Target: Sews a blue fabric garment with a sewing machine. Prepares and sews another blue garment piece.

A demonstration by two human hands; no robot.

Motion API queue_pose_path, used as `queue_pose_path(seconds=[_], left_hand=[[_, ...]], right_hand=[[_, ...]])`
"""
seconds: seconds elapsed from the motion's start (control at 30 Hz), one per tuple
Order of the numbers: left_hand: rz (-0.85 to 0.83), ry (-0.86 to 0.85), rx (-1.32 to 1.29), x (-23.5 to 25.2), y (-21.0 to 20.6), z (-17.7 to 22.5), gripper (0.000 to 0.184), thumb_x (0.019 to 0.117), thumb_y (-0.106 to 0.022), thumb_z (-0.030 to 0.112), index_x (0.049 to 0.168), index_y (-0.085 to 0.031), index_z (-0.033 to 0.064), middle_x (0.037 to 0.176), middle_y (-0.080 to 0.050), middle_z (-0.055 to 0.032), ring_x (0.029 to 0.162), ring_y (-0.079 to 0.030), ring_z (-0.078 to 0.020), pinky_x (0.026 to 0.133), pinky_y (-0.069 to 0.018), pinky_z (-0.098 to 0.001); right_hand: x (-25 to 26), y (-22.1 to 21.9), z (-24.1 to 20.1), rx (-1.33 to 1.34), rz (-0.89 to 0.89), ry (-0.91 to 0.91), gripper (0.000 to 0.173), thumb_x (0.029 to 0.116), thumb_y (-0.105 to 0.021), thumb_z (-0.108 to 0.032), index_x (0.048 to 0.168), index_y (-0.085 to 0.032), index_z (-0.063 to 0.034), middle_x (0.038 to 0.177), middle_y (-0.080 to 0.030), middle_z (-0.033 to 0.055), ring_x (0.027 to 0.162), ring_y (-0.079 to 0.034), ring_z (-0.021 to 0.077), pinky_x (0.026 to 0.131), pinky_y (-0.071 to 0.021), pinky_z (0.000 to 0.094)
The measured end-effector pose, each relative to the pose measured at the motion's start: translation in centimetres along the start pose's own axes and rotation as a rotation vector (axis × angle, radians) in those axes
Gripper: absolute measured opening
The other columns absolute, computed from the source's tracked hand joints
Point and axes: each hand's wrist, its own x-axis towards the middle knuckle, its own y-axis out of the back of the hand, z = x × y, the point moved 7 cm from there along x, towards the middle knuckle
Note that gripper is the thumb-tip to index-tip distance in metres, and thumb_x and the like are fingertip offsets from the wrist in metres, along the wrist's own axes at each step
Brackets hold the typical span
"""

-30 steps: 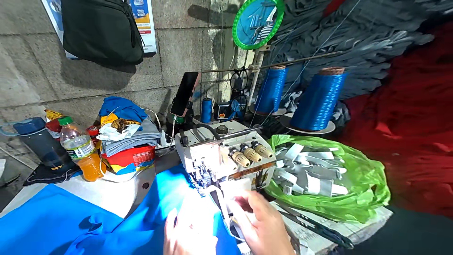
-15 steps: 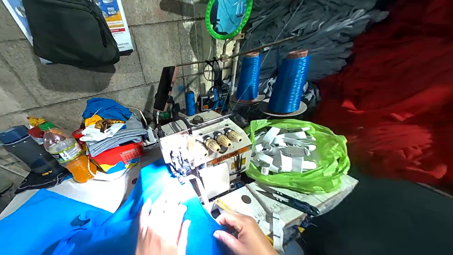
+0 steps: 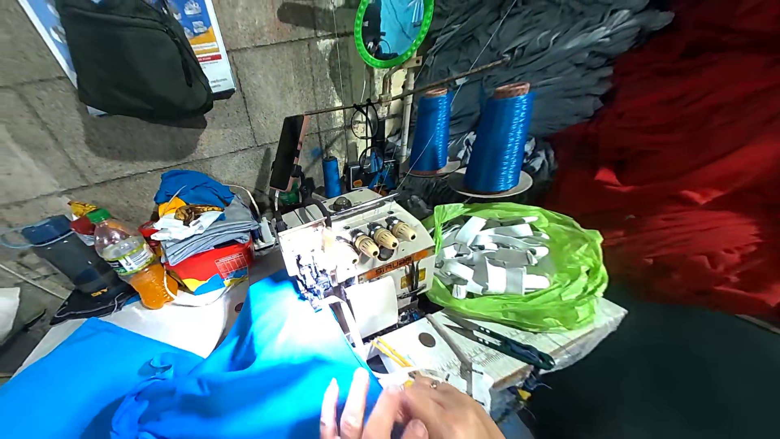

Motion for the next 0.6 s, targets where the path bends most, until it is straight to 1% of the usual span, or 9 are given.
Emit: queue_pose_path(seconds=[0.03, 0.07, 0.13, 0.17, 0.27, 0.4, 0.5, 0.57, 0.6], left_hand=[[0.007, -0.003, 0.064, -0.1, -0.6, -0.3, 0.062, 0.0951, -0.056, 0.063, 0.136, -0.051, 0.0158, 0.134, -0.062, -0.0179, 0.137, -0.048, -0.0353, 0.117, -0.025, -0.0555], [0.004, 0.017, 0.141, -0.1, -1.0, -0.9, 0.053, 0.0985, -0.055, 0.052, 0.136, -0.05, 0.0153, 0.134, -0.062, -0.0187, 0.138, -0.048, -0.0372, 0.116, -0.0246, -0.059], [0.003, 0.056, 0.261, 0.0, -0.8, -2.4, 0.038, 0.098, -0.056, 0.028, 0.133, -0.055, 0.0123, 0.128, -0.068, -0.0204, 0.133, -0.054, -0.0409, 0.11, -0.0299, -0.0656], [-0.009, 0.078, 0.298, 0.1, -0.5, -3.0, 0.034, 0.0977, -0.056, 0.021, 0.131, -0.058, 0.0124, 0.126, -0.069, -0.0197, 0.131, -0.056, -0.0413, 0.108, -0.0321, -0.0665], [-0.087, 0.109, 0.354, 0.2, 1.1, -4.2, 0.032, 0.0953, -0.059, 0.012, 0.127, -0.066, 0.0139, 0.127, -0.07, -0.0174, 0.131, -0.056, -0.0442, 0.106, -0.0336, -0.0695], [-0.174, 0.142, 0.42, 1.1, 2.6, -5.7, 0.041, 0.0813, -0.067, -0.001, 0.12, -0.076, 0.0125, 0.128, -0.071, -0.0161, 0.128, -0.057, -0.0504, 0.101, -0.0358, -0.0747], [-0.21, 0.192, 0.4, 1.9, 3.5, -7.2, 0.044, 0.0817, -0.066, -0.004, 0.121, -0.077, 0.0129, 0.128, -0.071, -0.0165, 0.128, -0.057, -0.0513, 0.101, -0.0358, -0.0767], [-0.234, 0.266, 0.339, 2.2, 4.1, -8.4, 0.041, 0.0836, -0.063, -0.004, 0.12, -0.077, 0.0103, 0.127, -0.07, -0.0207, 0.128, -0.057, -0.0516, 0.104, -0.0356, -0.0757], [-0.248, 0.328, 0.295, 2.4, 4.5, -9.1, 0.039, 0.0836, -0.063, -0.005, 0.117, -0.077, 0.0068, 0.129, -0.067, -0.0243, 0.13, -0.055, -0.0521, 0.106, -0.0351, -0.0745]], right_hand=[[0.1, 0.1, -0.2, 0.041, -0.016, -0.014, 0.026, 0.0981, -0.056, -0.007, 0.076, -0.065, 0.0033, 0.068, -0.065, 0.0177, 0.068, -0.07, 0.0328, 0.063, -0.0561, 0.0459], [0.1, 0.1, -0.2, 0.074, -0.03, -0.026, 0.03, 0.1005, -0.055, -0.01, 0.075, -0.064, 0.004, 0.067, -0.064, 0.0182, 0.066, -0.068, 0.033, 0.062, -0.0551, 0.0458], [0.3, -0.3, 0.0, 0.127, -0.064, -0.053, 0.037, 0.1041, -0.052, -0.015, 0.075, -0.063, 0.005, 0.066, -0.062, 0.0185, 0.065, -0.067, 0.0334, 0.062, -0.0539, 0.0466], [0.3, -0.5, 0.2, 0.156, -0.083, -0.067, 0.038, 0.1052, -0.05, -0.016, 0.076, -0.062, 0.0056, 0.066, -0.061, 0.0191, 0.066, -0.066, 0.0338, 0.062, -0.0532, 0.0477], [0.8, -1.4, 0.6, 0.19, -0.114, -0.087, 0.041, 0.1068, -0.047, -0.018, 0.077, -0.062, 0.0051, 0.067, -0.061, 0.0195, 0.066, -0.066, 0.0342, 0.062, -0.0522, 0.0494], [2.8, -3.0, 1.1, 0.217, -0.145, -0.148, 0.041, 0.1052, -0.048, -0.018, 0.075, -0.064, 0.0045, 0.066, -0.061, 0.0178, 0.064, -0.065, 0.0324, 0.059, -0.0505, 0.0495], [4.7, -4.1, 2.0, 0.295, -0.087, -0.18, 0.039, 0.1042, -0.047, -0.018, 0.075, -0.065, 0.0008, 0.064, -0.06, 0.0113, 0.061, -0.063, 0.0243, 0.056, -0.0494, 0.0433], [6.0, -4.9, 2.7, 0.322, -0.065, -0.241, 0.037, 0.1027, -0.047, -0.021, 0.078, -0.067, -0.002, 0.064, -0.06, 0.0072, 0.06, -0.062, 0.0197, 0.056, -0.0501, 0.0404], [6.7, -5.3, 3.1, 0.31, -0.056, -0.29, 0.037, 0.1014, -0.046, -0.022, 0.075, -0.064, -0.0037, 0.062, -0.056, 0.0053, 0.059, -0.059, 0.0179, 0.055, -0.0478, 0.0388]])
